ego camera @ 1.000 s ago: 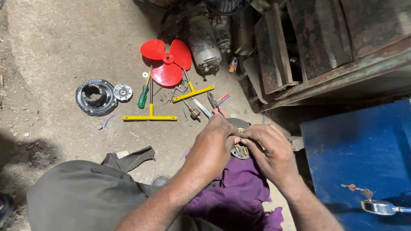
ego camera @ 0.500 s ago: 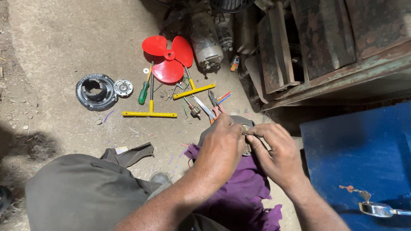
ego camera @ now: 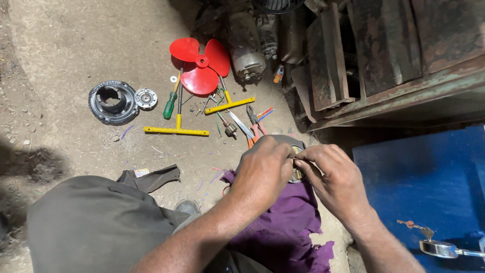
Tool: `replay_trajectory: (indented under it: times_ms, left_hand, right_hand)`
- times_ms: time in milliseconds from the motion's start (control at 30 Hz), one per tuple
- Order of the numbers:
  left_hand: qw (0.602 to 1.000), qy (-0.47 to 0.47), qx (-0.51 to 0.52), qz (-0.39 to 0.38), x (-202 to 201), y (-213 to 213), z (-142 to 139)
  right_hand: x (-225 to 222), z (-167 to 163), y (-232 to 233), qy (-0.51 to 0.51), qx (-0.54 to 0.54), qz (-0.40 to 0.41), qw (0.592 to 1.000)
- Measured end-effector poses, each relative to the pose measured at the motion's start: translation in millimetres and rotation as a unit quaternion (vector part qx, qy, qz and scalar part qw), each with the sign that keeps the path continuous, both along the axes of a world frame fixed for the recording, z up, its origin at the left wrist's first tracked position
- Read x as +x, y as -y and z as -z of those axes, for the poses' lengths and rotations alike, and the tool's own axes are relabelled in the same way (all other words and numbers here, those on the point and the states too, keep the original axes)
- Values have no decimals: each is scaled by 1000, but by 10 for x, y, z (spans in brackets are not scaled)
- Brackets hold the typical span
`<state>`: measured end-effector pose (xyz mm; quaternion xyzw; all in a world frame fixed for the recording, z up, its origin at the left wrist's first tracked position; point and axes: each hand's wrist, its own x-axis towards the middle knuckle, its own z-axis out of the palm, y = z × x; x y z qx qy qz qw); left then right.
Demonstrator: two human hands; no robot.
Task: The person sits on the ground and works on a small electrical component, likely a fan capacitor. They unwrap a package, retrieve a tool from a drawer, cut wires with scissors, and manipulate the component with pliers and their hands.
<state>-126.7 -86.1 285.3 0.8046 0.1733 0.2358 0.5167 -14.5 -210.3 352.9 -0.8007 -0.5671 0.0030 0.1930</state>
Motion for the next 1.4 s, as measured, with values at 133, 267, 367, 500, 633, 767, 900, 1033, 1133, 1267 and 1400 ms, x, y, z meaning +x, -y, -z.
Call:
replay_trajectory:
  times_ms: [133, 267, 367, 500, 633, 767, 900, 1033, 1133, 1267, 1400]
  left_hand:
    - [999, -38, -30, 16, 11, 0, -23]
    - [998, -37, -41, 19, 21, 9, -41]
    - [998, -29, -43, 23, 30, 8, -38]
    - [999, 17, -28, 15, 33, -2, -15]
    - [999, 21, -23, 26, 23, -5, 23]
    - [999, 5, -25, 25, 24, 38, 72]
    - [999, 4, 35, 10, 34, 127, 106]
    - [990, 7, 127, 59, -2, 207, 108]
    - [981, 57, 172, 65, -29, 232, 97]
    - [987, 31, 140, 68, 8, 217, 98]
    - [994, 2, 98, 58, 70, 195, 125]
  right_hand:
    - [4, 8, 2, 12, -7, 6, 1000]
    - [31, -10, 0, 13, -26, -14, 999]
    - [48, -15, 7, 22, -37, -23, 999]
    - [44, 4, 23, 17, -20, -24, 999]
    - [33, 19, 16, 17, -8, -16, 1000]
    - [16, 17, 11, 28, -27, -6, 999]
    - [17, 47, 74, 10, -35, 17, 999]
    - [136, 156, 187, -96, -107, 155, 977]
    - [331, 260, 209, -466, -92, 220, 852]
    - [378, 233, 264, -512, -81, 231, 824]
    - [178, 69, 271, -45, -46, 7, 998]
